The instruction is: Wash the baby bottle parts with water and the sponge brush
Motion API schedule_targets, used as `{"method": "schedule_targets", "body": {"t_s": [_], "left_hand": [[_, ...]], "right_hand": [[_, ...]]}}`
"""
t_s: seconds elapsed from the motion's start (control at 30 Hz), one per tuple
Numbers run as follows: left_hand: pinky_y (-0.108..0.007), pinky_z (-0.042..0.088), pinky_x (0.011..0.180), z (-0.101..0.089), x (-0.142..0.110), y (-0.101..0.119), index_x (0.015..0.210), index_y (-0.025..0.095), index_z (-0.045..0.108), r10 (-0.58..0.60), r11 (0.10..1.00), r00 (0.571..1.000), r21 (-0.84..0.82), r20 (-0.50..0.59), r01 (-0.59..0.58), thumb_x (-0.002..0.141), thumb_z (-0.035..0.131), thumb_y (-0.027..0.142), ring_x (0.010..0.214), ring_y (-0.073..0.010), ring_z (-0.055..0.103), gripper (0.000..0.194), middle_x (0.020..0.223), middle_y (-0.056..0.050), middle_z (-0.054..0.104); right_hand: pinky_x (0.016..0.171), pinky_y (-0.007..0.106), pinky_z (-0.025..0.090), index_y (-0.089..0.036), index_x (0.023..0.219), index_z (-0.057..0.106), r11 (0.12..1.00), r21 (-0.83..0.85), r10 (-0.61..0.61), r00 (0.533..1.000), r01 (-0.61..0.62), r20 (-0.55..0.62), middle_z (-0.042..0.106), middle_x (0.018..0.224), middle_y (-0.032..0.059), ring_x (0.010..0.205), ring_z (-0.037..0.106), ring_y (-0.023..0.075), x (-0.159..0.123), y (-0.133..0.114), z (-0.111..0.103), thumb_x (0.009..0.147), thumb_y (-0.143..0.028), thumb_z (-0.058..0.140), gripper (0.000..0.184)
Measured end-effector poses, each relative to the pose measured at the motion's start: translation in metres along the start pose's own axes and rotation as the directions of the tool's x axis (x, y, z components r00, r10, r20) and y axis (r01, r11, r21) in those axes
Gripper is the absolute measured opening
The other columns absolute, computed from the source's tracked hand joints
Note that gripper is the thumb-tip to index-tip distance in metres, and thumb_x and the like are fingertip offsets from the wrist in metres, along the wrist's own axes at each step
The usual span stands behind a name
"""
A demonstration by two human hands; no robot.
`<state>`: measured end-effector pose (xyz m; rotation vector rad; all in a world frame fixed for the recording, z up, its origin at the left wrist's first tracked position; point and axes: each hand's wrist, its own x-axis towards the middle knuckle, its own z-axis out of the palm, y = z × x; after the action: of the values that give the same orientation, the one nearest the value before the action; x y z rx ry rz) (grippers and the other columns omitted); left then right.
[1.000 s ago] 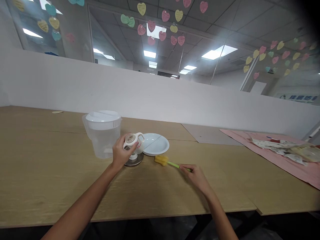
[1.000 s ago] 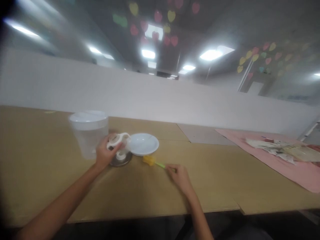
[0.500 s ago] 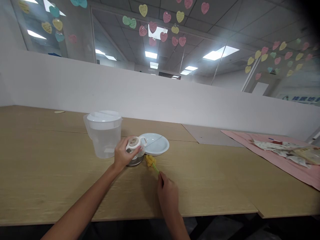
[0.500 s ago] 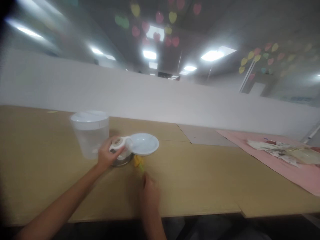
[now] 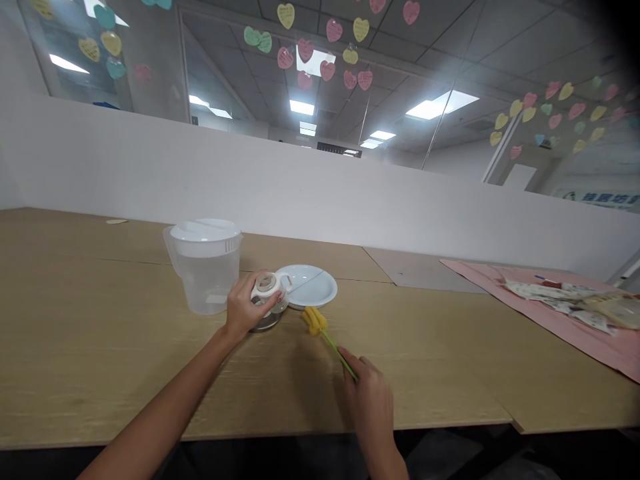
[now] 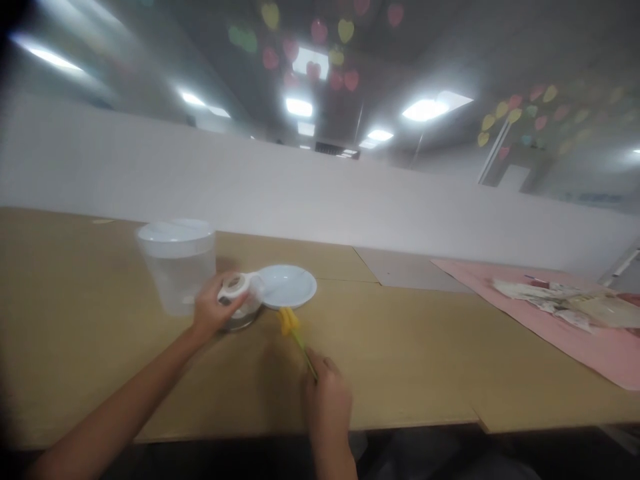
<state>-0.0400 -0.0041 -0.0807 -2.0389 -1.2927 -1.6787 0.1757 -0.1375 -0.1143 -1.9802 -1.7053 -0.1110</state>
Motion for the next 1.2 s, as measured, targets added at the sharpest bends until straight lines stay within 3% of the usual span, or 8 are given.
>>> {"method": "schedule_targets", "body": {"t_s": [0.23,0.33,0.5,0.7,0.83,0.97,1.13,1.2], "left_hand": [[-0.030,0.044,0.077,-0.001,0.001,-0.001,0.097,0.018,0.054,0.006,0.999,1.000,0.032,-0.021,-0.005,0.072,0.056,0.040,0.086,-0.0200,0.057,0.034,0.091,-0.006,0.062],[-0.030,0.043,0.078,-0.001,0.001,-0.003,0.098,0.018,0.054,0.012,0.999,1.000,0.040,-0.025,-0.011,0.072,0.056,0.041,0.087,-0.0202,0.057,0.035,0.091,-0.006,0.062],[-0.030,0.043,0.077,0.000,0.001,-0.004,0.097,0.018,0.055,0.046,0.997,0.998,0.065,-0.032,-0.044,0.071,0.057,0.042,0.085,-0.0204,0.057,0.035,0.091,-0.006,0.062],[-0.030,0.043,0.077,0.000,0.001,-0.003,0.099,0.018,0.055,0.033,0.997,0.999,0.069,-0.010,-0.033,0.072,0.055,0.042,0.085,-0.0202,0.057,0.036,0.091,-0.006,0.062],[-0.030,0.043,0.078,-0.001,0.001,-0.003,0.098,0.018,0.055,0.035,0.996,0.999,0.083,-0.010,-0.034,0.071,0.056,0.042,0.086,-0.0205,0.057,0.036,0.091,-0.006,0.063],[-0.030,0.042,0.078,-0.001,0.001,-0.002,0.095,0.019,0.056,0.058,0.996,0.998,0.069,-0.001,-0.058,0.071,0.056,0.043,0.087,-0.0211,0.057,0.033,0.091,-0.006,0.063],[-0.029,0.041,0.075,-0.001,0.001,-0.001,0.094,0.019,0.057,0.087,0.996,0.996,0.033,-0.008,-0.086,0.070,0.059,0.039,0.083,-0.0205,0.057,0.032,0.090,-0.006,0.063],[-0.029,0.041,0.076,-0.001,0.001,-0.001,0.094,0.019,0.057,0.088,0.996,0.996,0.035,-0.013,-0.087,0.070,0.059,0.038,0.084,-0.0205,0.057,0.032,0.089,-0.006,0.063]], "right_hand": [[0.051,0.019,0.036,-0.032,0.100,0.064,0.981,0.117,-0.161,0.986,0.154,0.051,0.064,0.071,0.0020,0.061,0.060,0.0136,-0.027,-0.035,0.031,0.079,-0.021,0.048,0.028],[0.048,0.020,0.035,-0.032,0.099,0.065,0.993,0.030,-0.114,0.992,0.113,0.045,0.063,0.070,0.0030,0.058,0.059,0.0137,-0.020,-0.023,0.028,0.081,-0.022,0.047,0.027],[0.048,0.021,0.035,-0.024,0.097,0.067,1.000,-0.014,0.008,0.992,-0.010,-0.127,0.060,0.067,0.0058,0.057,0.057,0.0142,-0.011,0.006,0.012,0.085,-0.029,0.041,0.028],[0.053,0.018,0.038,-0.032,0.099,0.064,0.938,0.149,-0.309,0.950,0.313,-0.050,0.059,0.065,0.0019,0.059,0.056,0.0113,-0.046,-0.019,0.033,0.082,-0.024,0.043,0.028],[0.051,0.019,0.038,-0.030,0.096,0.066,0.991,0.044,-0.121,0.992,0.123,-0.045,0.062,0.070,0.0036,0.058,0.058,0.0128,-0.032,-0.011,0.032,0.082,-0.021,0.043,0.028],[0.048,0.022,0.035,-0.024,0.098,0.066,0.997,-0.079,0.007,0.993,-0.016,-0.118,0.062,0.070,0.0056,0.058,0.059,0.0155,-0.013,0.006,0.020,0.084,-0.025,0.042,0.028],[0.054,0.020,0.038,-0.030,0.098,0.065,0.971,0.061,-0.224,0.971,0.229,-0.077,0.063,0.070,0.0039,0.061,0.059,0.0139,-0.036,-0.011,0.030,0.082,-0.021,0.045,0.027],[0.054,0.021,0.038,-0.033,0.100,0.064,0.967,0.091,-0.237,0.971,0.239,-0.035,0.063,0.070,0.0025,0.060,0.059,0.0141,-0.043,-0.024,0.036,0.080,-0.019,0.047,0.030]]}}
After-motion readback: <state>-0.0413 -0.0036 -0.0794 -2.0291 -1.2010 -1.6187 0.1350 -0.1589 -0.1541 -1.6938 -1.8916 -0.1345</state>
